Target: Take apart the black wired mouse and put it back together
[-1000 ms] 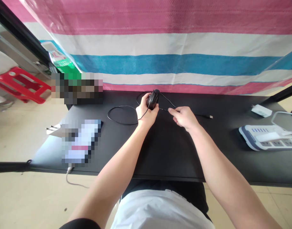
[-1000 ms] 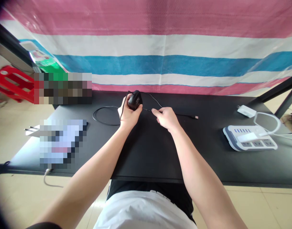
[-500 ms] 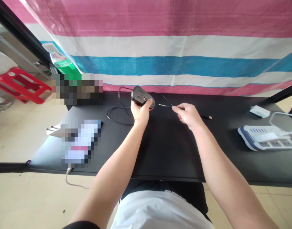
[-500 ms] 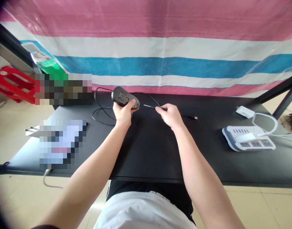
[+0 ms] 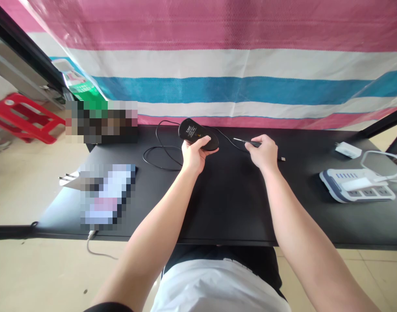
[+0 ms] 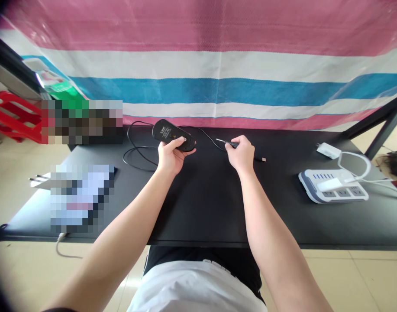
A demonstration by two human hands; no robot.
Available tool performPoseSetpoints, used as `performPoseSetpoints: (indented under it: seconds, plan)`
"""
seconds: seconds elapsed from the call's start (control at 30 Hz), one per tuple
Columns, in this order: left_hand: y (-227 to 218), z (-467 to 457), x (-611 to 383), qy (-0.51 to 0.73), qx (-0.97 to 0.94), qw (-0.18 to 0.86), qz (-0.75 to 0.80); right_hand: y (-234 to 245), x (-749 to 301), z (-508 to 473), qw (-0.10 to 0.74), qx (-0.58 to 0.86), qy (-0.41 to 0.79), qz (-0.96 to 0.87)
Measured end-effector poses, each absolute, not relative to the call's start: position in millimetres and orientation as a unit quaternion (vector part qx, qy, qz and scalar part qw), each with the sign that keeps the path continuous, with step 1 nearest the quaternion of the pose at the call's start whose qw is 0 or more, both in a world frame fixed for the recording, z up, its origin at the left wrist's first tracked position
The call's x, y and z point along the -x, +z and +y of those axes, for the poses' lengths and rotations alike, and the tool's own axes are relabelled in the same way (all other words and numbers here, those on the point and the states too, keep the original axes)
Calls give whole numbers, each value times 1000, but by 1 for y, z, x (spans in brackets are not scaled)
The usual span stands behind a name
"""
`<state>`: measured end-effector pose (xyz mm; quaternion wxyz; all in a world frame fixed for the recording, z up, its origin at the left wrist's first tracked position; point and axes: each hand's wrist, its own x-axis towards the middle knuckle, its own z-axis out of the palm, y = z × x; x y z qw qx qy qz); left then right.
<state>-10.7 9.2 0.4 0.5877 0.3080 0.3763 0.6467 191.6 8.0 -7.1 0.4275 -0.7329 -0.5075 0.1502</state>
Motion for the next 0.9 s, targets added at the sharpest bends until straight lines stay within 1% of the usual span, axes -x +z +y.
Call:
performPoseSetpoints:
  seconds: [0.23,0.3,0.4,0.53,0.63,0.77,0.9]
  plan:
    - [0,5,9,604,-326,642,342,-8,-188,9,452,714,216,-489]
    - [-1,4,7,595,-324,659,328,-7,-189,9,443,728,176,-493]
    - [-1,2,5,575,-326,679,320,-9,-195,9,397,759,103,-506]
    - [-1,-1,3,524,-331,719,316,-16,-203,10,331,783,72,-521]
    - [-4,-1,1,508,-327,735,308,-22,-205,11,290,795,53,-530]
    - [-7,-1,-1,493,-334,748,292,-27,-205,13,270,802,33,-532]
    - [-2,-4,-1,497,-287,770,277,-30,-206,14,274,800,28,-534]
